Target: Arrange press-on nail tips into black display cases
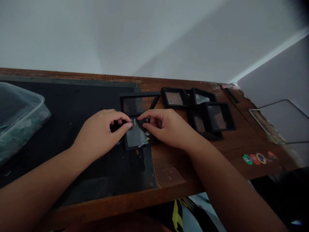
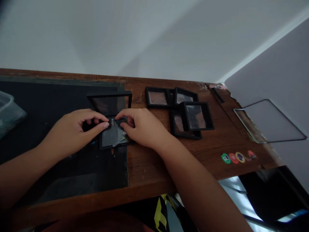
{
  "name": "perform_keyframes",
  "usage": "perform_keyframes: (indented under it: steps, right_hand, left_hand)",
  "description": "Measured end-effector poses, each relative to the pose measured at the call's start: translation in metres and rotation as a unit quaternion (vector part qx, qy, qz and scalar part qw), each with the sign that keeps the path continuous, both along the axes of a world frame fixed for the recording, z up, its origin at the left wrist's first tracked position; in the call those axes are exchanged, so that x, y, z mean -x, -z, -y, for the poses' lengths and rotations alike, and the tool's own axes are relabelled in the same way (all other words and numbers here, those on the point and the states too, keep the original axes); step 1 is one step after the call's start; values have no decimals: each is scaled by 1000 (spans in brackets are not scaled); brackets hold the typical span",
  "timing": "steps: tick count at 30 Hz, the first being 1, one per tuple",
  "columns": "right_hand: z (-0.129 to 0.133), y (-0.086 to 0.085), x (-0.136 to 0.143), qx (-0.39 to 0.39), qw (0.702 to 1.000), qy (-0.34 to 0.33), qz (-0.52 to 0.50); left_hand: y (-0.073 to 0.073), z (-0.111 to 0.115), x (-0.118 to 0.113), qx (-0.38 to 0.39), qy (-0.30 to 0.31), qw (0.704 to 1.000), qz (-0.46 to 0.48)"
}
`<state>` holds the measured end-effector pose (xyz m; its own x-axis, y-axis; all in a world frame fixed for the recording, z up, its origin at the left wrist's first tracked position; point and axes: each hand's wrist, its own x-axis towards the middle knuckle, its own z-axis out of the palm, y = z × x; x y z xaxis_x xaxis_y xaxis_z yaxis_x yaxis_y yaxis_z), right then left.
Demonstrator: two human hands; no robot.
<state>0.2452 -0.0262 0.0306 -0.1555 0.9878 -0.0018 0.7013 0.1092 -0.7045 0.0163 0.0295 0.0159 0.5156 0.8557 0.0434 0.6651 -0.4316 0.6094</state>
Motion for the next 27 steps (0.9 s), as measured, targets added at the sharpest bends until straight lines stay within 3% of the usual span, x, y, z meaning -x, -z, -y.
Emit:
perform_keyframes:
  steps: [18,27]
  right_hand:
    - [5,-8,7,-50,985,3,164]
    - [7,-12,8,-27,989,3,142]
  left_hand:
    - [3,-4,7,-4,21,1000,-3]
    - [1,-1,6,-4,12,1000,-12]
